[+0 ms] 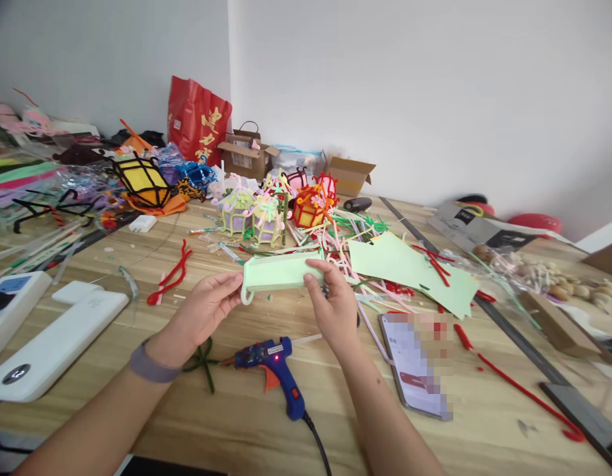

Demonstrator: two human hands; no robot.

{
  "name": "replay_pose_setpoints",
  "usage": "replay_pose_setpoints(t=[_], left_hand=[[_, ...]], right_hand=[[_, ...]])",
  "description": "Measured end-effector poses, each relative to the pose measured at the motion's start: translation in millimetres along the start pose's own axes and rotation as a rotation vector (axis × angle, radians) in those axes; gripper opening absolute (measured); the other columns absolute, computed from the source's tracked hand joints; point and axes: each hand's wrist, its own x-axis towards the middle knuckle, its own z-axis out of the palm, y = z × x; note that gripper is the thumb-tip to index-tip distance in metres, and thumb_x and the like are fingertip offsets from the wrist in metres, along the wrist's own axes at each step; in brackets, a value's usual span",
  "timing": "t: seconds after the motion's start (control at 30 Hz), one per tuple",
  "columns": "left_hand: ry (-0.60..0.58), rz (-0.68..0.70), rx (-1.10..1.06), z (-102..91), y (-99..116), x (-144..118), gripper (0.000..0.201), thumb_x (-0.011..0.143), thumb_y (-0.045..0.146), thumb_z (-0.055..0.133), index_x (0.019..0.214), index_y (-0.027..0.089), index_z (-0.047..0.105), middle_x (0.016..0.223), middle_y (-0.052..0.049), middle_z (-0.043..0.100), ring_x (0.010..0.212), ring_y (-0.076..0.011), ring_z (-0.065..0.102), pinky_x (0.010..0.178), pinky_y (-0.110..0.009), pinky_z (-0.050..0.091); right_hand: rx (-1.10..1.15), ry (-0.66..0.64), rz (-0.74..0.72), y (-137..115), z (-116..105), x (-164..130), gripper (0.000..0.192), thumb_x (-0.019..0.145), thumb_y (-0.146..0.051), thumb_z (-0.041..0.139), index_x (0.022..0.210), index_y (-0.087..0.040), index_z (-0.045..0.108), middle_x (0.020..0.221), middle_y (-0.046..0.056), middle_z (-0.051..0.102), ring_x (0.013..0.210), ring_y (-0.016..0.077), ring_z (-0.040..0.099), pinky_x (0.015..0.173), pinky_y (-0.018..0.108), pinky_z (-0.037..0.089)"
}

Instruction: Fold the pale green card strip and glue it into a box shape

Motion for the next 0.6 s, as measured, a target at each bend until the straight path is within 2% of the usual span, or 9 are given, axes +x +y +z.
replay_pose_setpoints(t=[0.2, 0.33, 0.47, 0.53, 0.6], left_hand=[[-0.031, -0.003, 0.014, -2.7, 4.5, 0.2, 0.028, 0.056, 0.033, 0.086, 0.07, 0.013, 0.073, 0.063, -0.002, 0.064, 0.059, -0.0097, 0.054, 0.057, -0.022, 0.042], [-0.007, 0.033, 0.072, -4.3, 3.4, 0.7, 0.023, 0.06, 0.032, 0.083, 0.063, 0.013, 0.07, 0.06, -0.002, 0.063, 0.059, -0.0109, 0.055, 0.058, -0.023, 0.043], [0.075, 0.105, 0.037, -4.2, 3.7, 2.6, 0.021, 0.061, 0.029, 0.081, 0.07, 0.013, 0.071, 0.068, -0.003, 0.068, 0.063, -0.0125, 0.058, 0.061, -0.024, 0.044], [0.105, 0.129, -0.04, -3.1, 3.9, 4.0, 0.021, 0.061, 0.028, 0.08, 0.074, 0.014, 0.072, 0.073, -0.004, 0.07, 0.069, -0.0152, 0.061, 0.065, -0.027, 0.047], [0.115, 0.133, -0.105, -1.3, 2.9, 5.1, 0.021, 0.061, 0.026, 0.08, 0.076, 0.015, 0.072, 0.077, -0.004, 0.071, 0.076, -0.0179, 0.064, 0.07, -0.029, 0.049]], right_hand=[[-0.003, -0.044, -0.018, -5.5, 2.5, 12.1, 0.025, 0.088, -0.041, 0.057, 0.106, -0.025, 0.065, 0.098, 0.005, 0.069, 0.09, 0.0216, 0.063, 0.078, 0.036, 0.049], [-0.058, -0.052, -0.04, -8.6, 8.5, 16.8, 0.024, 0.09, -0.038, 0.054, 0.108, -0.025, 0.063, 0.097, 0.005, 0.069, 0.087, 0.0207, 0.063, 0.077, 0.036, 0.049], [-0.203, 0.072, -0.19, -17.6, 7.9, 16.5, 0.022, 0.09, -0.034, 0.056, 0.108, -0.024, 0.061, 0.109, 0.008, 0.066, 0.103, 0.0241, 0.06, 0.084, 0.04, 0.048], [-0.29, 0.095, -0.262, -24.8, 5.8, 10.9, 0.015, 0.09, -0.031, 0.055, 0.102, -0.023, 0.062, 0.103, 0.008, 0.067, 0.099, 0.0237, 0.061, 0.081, 0.039, 0.048], [-0.346, 0.004, -0.301, -33.3, 6.1, 1.6, 0.009, 0.092, -0.027, 0.054, 0.09, -0.024, 0.061, 0.086, 0.004, 0.068, 0.083, 0.0204, 0.063, 0.074, 0.035, 0.048]])
